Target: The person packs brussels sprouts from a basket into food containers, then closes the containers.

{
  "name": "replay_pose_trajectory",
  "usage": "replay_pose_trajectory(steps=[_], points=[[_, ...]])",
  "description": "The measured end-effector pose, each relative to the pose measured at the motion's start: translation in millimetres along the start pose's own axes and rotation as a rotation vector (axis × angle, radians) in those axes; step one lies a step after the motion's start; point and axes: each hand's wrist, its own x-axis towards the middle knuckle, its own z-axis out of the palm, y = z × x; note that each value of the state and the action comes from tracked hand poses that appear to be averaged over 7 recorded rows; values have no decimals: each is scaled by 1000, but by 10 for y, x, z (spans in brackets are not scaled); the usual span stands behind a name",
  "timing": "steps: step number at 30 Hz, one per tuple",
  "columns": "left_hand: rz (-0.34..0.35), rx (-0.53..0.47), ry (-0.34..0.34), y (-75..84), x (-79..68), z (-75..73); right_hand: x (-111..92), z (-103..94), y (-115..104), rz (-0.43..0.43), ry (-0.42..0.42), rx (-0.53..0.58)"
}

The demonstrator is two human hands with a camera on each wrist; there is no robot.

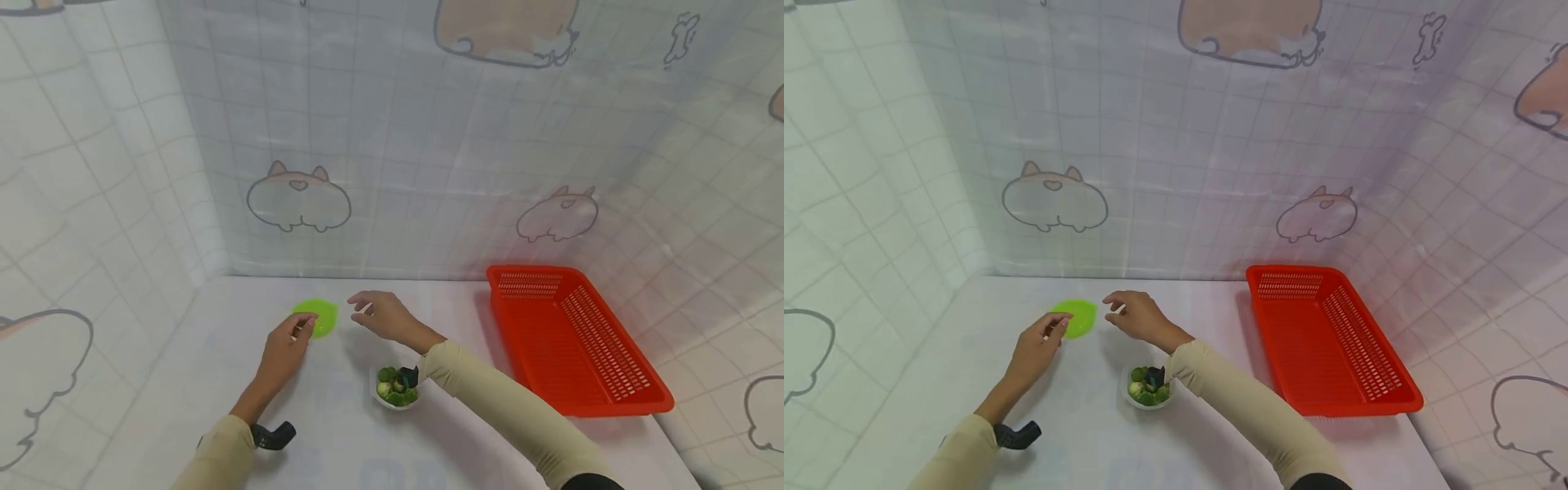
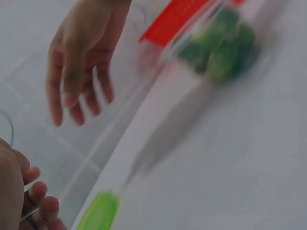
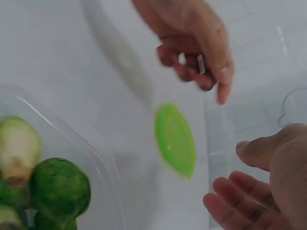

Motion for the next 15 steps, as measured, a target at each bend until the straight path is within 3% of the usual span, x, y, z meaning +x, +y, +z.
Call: replay_pose_trajectory(steps=[6,11,15], points=[[13,152,-6,-286,260,-228,233,196,55,117,-79,102],[-57,249,-80,-455,395,-316,378,291,21,226,-105,267],[-130,284,-167,-544,466,-327,478,369,-11,322,-134,327]])
